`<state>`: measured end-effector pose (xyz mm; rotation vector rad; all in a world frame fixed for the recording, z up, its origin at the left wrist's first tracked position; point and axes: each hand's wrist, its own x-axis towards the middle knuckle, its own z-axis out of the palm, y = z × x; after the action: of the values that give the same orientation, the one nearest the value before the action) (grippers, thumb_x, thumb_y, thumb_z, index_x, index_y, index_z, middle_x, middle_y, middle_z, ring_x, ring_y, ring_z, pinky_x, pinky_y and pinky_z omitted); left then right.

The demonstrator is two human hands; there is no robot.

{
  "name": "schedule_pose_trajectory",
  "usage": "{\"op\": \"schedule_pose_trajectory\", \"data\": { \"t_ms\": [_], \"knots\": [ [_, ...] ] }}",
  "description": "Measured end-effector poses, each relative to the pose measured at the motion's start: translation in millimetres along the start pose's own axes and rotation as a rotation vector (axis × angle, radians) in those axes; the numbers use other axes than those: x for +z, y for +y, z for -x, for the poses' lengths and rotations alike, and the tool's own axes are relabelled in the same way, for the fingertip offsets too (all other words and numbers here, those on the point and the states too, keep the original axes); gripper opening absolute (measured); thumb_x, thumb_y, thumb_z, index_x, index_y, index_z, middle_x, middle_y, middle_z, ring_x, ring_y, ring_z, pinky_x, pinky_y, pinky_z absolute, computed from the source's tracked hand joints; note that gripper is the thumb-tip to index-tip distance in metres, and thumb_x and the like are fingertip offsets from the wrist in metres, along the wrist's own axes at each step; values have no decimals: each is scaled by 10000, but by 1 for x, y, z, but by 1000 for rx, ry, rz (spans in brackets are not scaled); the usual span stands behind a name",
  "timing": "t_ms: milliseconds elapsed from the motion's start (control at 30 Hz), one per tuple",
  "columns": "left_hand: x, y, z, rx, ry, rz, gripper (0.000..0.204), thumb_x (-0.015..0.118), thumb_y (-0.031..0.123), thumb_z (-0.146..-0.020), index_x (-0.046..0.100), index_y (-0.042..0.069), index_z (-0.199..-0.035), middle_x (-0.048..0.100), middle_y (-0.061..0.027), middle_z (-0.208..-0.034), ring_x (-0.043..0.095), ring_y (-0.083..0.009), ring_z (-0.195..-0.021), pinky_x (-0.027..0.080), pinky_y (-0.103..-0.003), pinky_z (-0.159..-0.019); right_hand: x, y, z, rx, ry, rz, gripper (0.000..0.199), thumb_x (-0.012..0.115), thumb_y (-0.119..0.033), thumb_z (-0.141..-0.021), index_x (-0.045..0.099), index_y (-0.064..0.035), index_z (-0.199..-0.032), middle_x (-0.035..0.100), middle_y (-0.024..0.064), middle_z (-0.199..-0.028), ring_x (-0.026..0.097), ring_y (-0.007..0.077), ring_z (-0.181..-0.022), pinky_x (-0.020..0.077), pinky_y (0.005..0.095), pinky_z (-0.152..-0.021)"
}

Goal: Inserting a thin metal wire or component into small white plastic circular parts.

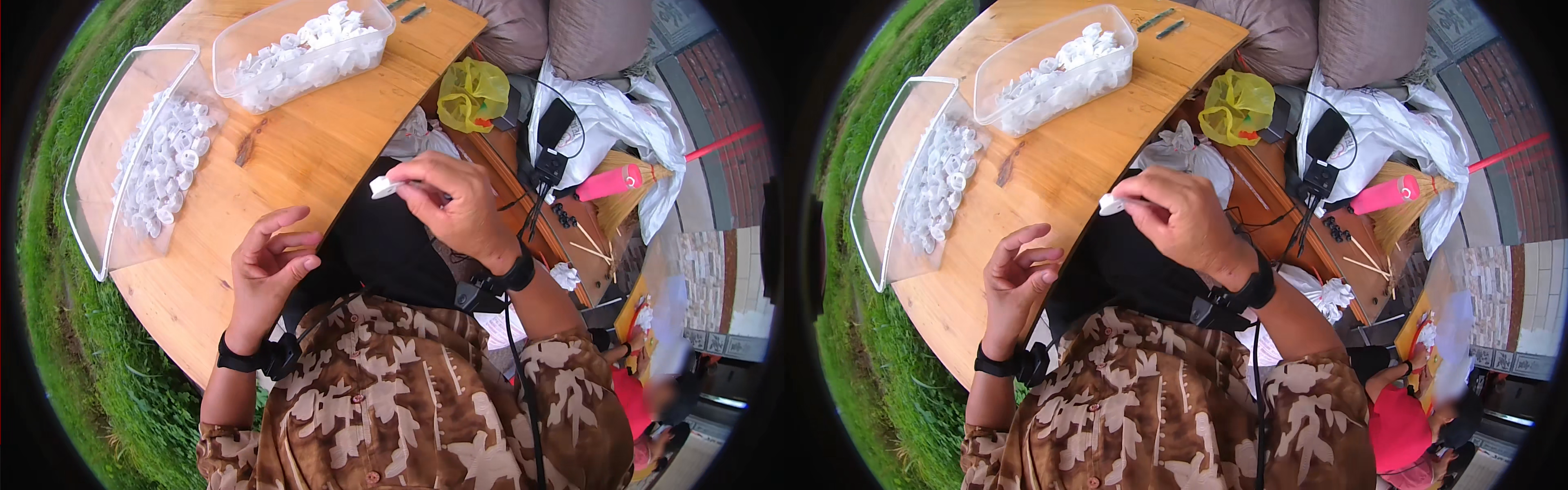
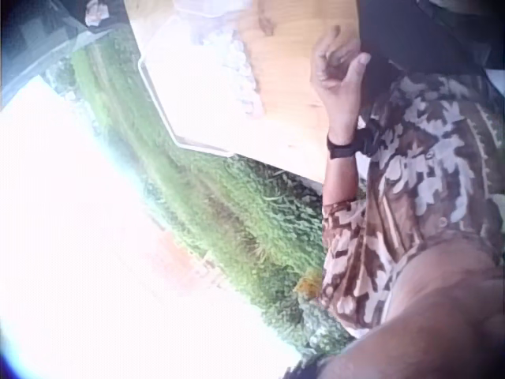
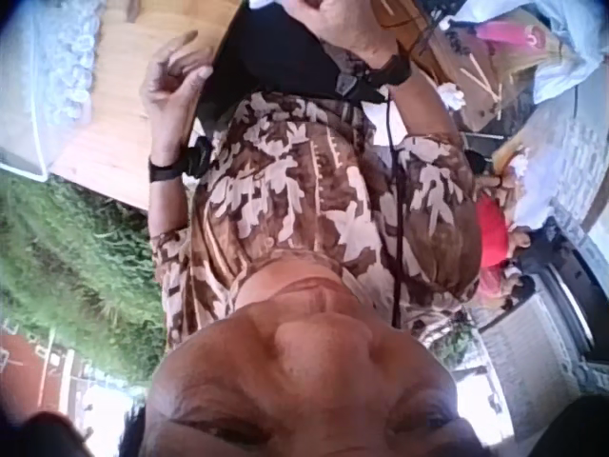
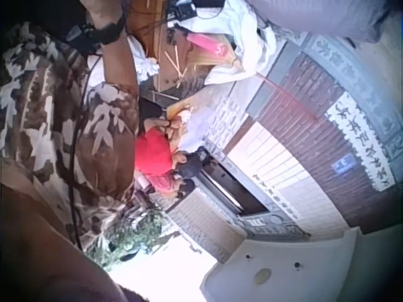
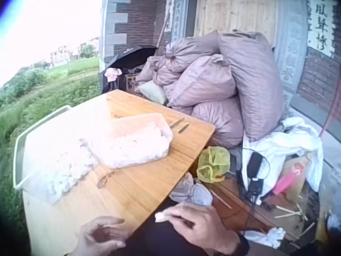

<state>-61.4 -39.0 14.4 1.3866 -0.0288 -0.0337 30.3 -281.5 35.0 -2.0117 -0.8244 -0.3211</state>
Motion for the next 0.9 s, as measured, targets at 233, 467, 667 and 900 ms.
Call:
{"op": "schedule_pose_trajectory", "data": {
  "t_ms": [233, 467, 667, 900],
  "knots": [
    [-34, -10, -9, -33, 168, -59, 396, 644, 46, -870, 512, 30, -1243, 555, -111, -1242, 609, -204, -1029, 513, -282, -844, -185, 209, 184, 893, 940, -123, 200, 643, -118, -852, 597, -16, -1018, 547, -15, -660, 431, 35, -456, 283, 195, -363],
    [-42, -21, -16, -96, 230, -17, 392, 602, 55, -903, 491, 41, -1278, 559, -104, -1236, 605, -189, -1035, 506, -261, -860, -277, 261, 435, 1272, 966, -84, 276, 694, -154, -788, 647, -6, -1016, 630, 35, -697, 537, 79, -528, 433, 218, -472],
    [-59, -27, -17, -114, 219, -32, 395, 575, 45, -915, 476, 38, -1297, 555, -105, -1252, 596, -187, -1061, 497, -257, -883, -323, 258, 516, 1273, 1011, 256, 266, 733, -227, -737, 715, -37, -922, 688, 73, -781, 655, 159, -721, 495, 286, -638],
    [-62, -24, -12, -139, 239, -101, 390, 561, 59, -931, 466, 36, -1308, 551, -107, -1258, 590, -190, -1076, 485, -258, -910, -319, 287, 558, 1369, 487, 803, 376, 661, -415, -758, 726, -90, -937, 704, 76, -889, 661, 165, -858, 491, 315, -800]
  ]
}}
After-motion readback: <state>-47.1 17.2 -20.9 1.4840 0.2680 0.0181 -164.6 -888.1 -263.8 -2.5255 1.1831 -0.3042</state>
